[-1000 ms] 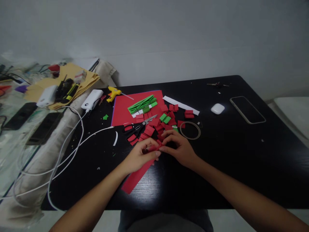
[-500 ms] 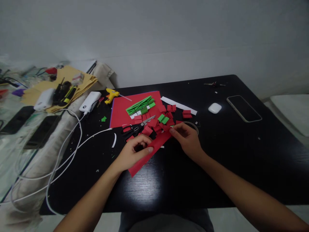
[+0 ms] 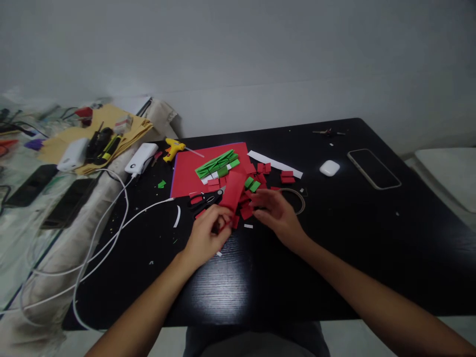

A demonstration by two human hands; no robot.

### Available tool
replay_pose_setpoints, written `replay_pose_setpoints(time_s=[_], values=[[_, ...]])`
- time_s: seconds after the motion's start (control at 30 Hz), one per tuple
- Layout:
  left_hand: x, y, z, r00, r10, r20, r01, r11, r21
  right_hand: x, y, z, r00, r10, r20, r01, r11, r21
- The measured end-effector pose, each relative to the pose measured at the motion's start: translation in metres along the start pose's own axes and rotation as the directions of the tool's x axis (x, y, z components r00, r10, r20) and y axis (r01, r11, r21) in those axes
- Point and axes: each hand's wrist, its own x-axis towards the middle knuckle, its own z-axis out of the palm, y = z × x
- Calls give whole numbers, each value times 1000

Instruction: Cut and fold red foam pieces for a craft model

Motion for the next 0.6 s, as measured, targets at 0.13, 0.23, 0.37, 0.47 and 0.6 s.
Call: replay_pose_setpoints(time_s=[0.13, 0.23, 0.37, 0.47, 0.6], values=[[-7, 2, 5, 961, 177, 213, -226, 946, 232, -9, 4, 10, 992, 68, 106, -74, 996, 57], [-9, 5, 7, 938, 207, 279, -281, 925, 258, -10, 5, 9, 996, 85, -21, -85, 996, 22], [-6, 10, 4, 952, 276, 134, -302, 920, 250, -3, 3, 1, 967, 197, -163, -178, 976, 122], [-1, 8, 0, 968, 240, -75, -212, 940, 267, 4, -2, -4, 937, 310, -163, -250, 918, 306], [2, -1, 0, 950, 35, -311, 5, 992, 126, 10, -6, -10, 921, 346, -176, -256, 882, 395]])
